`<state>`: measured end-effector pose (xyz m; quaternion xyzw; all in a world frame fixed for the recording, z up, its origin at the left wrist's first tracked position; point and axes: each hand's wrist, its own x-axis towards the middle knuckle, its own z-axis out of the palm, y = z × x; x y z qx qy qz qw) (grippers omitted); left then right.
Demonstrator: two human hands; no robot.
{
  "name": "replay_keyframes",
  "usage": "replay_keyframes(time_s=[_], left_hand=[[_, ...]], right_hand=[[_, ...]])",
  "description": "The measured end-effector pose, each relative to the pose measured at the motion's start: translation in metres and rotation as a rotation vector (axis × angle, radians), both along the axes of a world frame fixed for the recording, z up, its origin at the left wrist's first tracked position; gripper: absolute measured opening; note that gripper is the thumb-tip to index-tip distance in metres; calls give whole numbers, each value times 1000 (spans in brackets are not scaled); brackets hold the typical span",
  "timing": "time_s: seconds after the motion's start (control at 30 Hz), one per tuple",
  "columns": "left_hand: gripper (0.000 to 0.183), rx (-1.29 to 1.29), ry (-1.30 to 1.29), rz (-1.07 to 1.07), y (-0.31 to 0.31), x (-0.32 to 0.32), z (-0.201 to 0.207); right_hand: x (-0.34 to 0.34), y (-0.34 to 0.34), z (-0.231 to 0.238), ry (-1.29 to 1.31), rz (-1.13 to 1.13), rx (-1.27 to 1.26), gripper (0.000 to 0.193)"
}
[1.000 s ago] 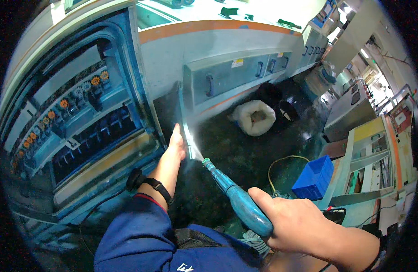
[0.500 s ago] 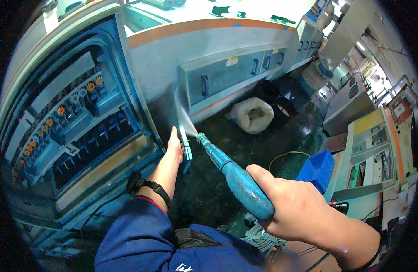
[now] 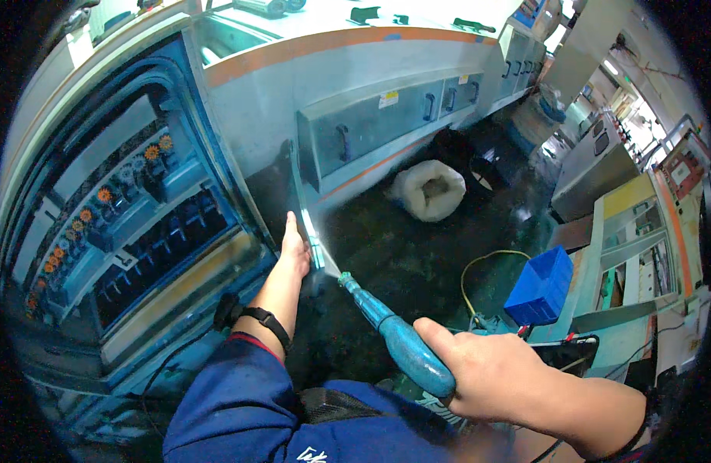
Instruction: Cleaning an industrial machine and its removable panel using an air nozzle.
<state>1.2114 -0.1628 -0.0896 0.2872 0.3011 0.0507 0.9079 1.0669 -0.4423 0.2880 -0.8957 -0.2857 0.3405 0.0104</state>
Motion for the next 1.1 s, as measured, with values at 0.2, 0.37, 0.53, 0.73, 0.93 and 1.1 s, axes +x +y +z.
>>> replay_keyframes(time_s=[0.2, 0.37, 0.53, 0.73, 0.93, 1.1], left_hand=[[37, 289, 10, -29, -2, 24, -20], [48, 367, 28, -29, -3, 48, -17], [71, 428, 166, -6, -35, 64, -5], [74, 619, 152, -22, -54, 92, -17], [70, 698, 118, -171, -83, 103, -10], [66, 820, 279, -135, -85, 104, 2]], right_hand=[[-7, -29, -25, -5, 27, 27, 78], [-12, -53, -41, -20, 37, 6, 82], [-5, -79, -49, -107, 52, 82, 82], [7, -103, -67, -99, 45, 32, 92], [16, -134, -71, -215, -34, 58, 95], [22, -154, -84, -282, -43, 78, 84]])
